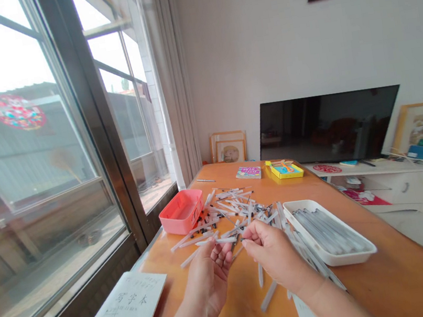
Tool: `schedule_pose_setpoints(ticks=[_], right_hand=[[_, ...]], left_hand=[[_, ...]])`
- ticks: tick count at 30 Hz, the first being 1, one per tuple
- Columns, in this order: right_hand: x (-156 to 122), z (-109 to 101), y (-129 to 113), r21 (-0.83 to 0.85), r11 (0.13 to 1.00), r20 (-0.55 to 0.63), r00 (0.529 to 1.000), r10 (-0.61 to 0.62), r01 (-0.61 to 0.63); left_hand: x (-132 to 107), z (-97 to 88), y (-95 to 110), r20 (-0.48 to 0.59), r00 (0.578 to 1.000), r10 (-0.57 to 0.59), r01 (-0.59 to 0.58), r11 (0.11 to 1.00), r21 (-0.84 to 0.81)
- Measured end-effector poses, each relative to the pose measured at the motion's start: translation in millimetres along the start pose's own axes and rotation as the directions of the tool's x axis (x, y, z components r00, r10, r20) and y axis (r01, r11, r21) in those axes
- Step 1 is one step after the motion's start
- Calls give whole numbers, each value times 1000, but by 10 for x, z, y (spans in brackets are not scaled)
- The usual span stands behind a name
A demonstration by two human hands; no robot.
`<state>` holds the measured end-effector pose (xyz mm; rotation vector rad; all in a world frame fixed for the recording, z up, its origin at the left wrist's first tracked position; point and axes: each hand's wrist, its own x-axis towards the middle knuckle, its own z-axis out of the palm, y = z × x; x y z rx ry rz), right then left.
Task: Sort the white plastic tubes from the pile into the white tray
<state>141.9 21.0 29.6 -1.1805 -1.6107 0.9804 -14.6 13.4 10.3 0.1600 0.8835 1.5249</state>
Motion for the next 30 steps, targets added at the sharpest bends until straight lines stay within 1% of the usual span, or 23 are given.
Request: schedule_pose_setpoints(ticks=[4, 7, 15, 25, 30], right_hand=[[-14, 33, -39, -88, 996, -28, 999, -36, 33], [-28, 46, -90, -123, 992, -35, 998, -43, 39], [-30, 65, -59, -161, 985, -47, 997, -64, 55], [-41, 70, -91, -221, 971, -58, 993, -103, 88], [-50, 87, -96, -202, 976, -60, 993, -100, 86]], left_hand=[[-12, 12, -3, -9, 1000, -4, 4, 1000, 1], [-25, 17, -5, 4, 1000, -2, 2, 1000, 14], [-39, 12, -8, 24, 999, 21, -22, 999, 38], [-88, 37, 1, 57, 998, 34, -38, 997, 60], [-85, 31, -15, 66, 997, 31, -34, 998, 44]])
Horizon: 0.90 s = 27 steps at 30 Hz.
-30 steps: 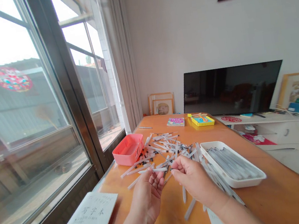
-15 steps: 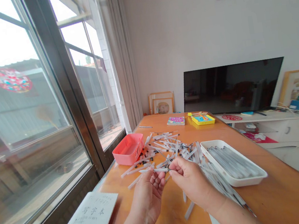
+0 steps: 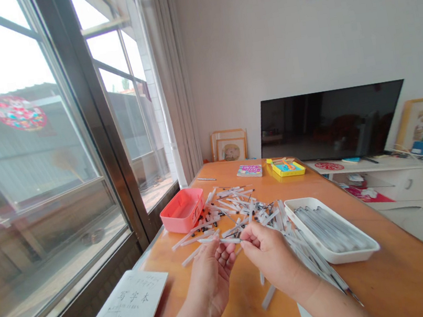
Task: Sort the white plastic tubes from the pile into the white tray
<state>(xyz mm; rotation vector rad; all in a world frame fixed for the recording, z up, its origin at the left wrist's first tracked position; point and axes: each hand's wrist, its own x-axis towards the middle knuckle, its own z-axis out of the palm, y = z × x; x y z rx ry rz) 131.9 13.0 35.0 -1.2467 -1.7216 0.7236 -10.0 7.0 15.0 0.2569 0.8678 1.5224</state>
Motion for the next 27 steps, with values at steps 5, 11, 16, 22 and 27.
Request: schedule_pose_setpoints(ticks=[5, 11, 16, 22, 27], right_hand=[[13, 4, 79, 201, 976, 85, 994, 72, -88], [9, -4, 138, 200, 976, 113, 991, 71, -93], [-27, -2, 96, 60, 996, 70, 995, 66, -70], [-21, 24, 160, -29, 998, 44, 997, 59, -57], [-17, 19, 140, -36, 999, 28, 1000, -6, 7]], left_hand=[[22, -19, -5, -2, 1000, 6, -6, 1000, -11], [15, -10, 12, 5, 1000, 0, 0, 1000, -10], [-20, 14, 22, 19, 1000, 9, -9, 1000, -3], [-31, 8, 5, 77, 996, 39, -40, 999, 18], [-6, -3, 10, 37, 999, 38, -38, 999, 0]])
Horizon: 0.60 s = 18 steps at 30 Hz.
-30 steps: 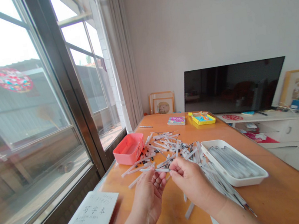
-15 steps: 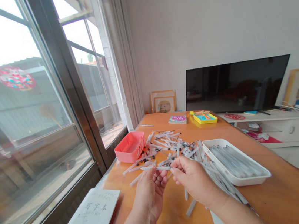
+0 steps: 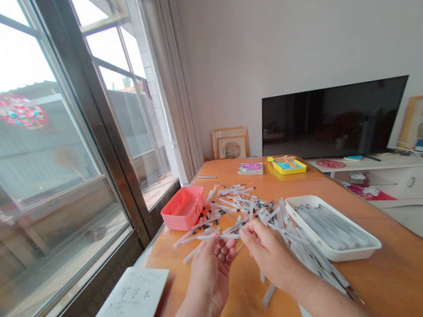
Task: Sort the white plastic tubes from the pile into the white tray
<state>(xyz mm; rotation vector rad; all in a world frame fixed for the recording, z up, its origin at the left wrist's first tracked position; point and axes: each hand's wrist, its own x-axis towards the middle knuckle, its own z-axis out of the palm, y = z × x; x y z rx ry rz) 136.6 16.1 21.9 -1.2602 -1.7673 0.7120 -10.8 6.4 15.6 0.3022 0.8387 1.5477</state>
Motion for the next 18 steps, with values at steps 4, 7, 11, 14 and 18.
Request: schedule_pose_setpoints(ticks=[4, 7, 11, 14, 18], right_hand=[[3, 4, 51, -13, 999, 19, 999, -30, 30], [9, 0, 89, 9, 999, 46, 998, 38, -38], [9, -10, 76, -44, 998, 0, 999, -41, 41], [11, -6, 83, -18, 999, 7, 999, -42, 42], [20, -28, 105, 43, 998, 20, 999, 50, -51]], left_hand=[[-9, -2, -14, 30, 1000, -4, 3, 1000, 7], [-16, 0, -26, 47, 999, -3, 2, 1000, 20], [1, -12, -31, 18, 1000, -4, 4, 1000, 13], [6, -22, -33, 35, 999, -8, 7, 1000, 14], [1, -19, -27, 56, 998, -8, 6, 1000, 23]])
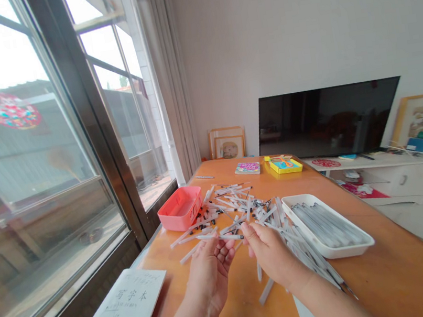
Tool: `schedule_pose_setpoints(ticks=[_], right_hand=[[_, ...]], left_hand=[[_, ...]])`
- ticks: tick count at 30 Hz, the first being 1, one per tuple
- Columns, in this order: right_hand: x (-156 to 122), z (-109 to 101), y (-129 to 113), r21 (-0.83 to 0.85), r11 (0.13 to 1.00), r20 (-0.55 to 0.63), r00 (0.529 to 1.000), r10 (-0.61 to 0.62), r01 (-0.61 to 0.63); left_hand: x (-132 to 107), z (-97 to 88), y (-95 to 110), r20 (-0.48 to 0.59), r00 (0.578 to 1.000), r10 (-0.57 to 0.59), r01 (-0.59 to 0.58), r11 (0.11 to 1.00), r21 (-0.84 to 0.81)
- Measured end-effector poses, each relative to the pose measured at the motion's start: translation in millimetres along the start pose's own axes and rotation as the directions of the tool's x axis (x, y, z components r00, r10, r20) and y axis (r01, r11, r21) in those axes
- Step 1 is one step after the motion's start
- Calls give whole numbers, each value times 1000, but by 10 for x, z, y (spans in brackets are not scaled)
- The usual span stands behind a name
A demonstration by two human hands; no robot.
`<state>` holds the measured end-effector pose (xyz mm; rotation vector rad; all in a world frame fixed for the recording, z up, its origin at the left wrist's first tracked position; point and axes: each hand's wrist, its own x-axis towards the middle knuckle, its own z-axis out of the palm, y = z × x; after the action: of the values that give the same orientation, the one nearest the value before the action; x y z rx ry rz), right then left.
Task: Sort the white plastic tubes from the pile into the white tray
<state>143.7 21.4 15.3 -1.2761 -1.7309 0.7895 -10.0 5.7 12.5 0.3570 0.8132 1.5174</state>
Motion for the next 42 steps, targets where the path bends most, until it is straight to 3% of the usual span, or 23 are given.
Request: schedule_pose_setpoints(ticks=[5, 11, 17, 23, 29, 36, 42], right_hand=[[3, -20, -11, -60, 993, 15, 995, -101, 102], [7, 19, 4, 78, 994, 61, 996, 72, -76], [-15, -19, -68, -3, 997, 56, 995, -77, 78], [3, 18, -45, 197, 967, 133, 981, 138, -163], [-14, -29, -74, 18, 997, 47, 996, -72, 71], [-20, -3, -54, -1, 1000, 27, 999, -19, 19], [-21, 23, -41, -72, 982, -13, 984, -176, 175]], left_hand=[[2, 6, 4, -41, 999, -6, 6, 1000, -10], [9, -6, -20, -11, 1000, 1, -1, 1000, -1], [17, 10, 8, -33, 999, -18, 17, 1000, -12], [-14, 22, 18, 8, 1000, -10, 10, 1000, 2], [-4, 12, 7, -9, 1000, -21, 21, 1000, 0], [-13, 12, -17, 1, 1000, 22, -22, 1000, 6], [3, -1, 1, 3, 1000, 15, -15, 1000, -15]])
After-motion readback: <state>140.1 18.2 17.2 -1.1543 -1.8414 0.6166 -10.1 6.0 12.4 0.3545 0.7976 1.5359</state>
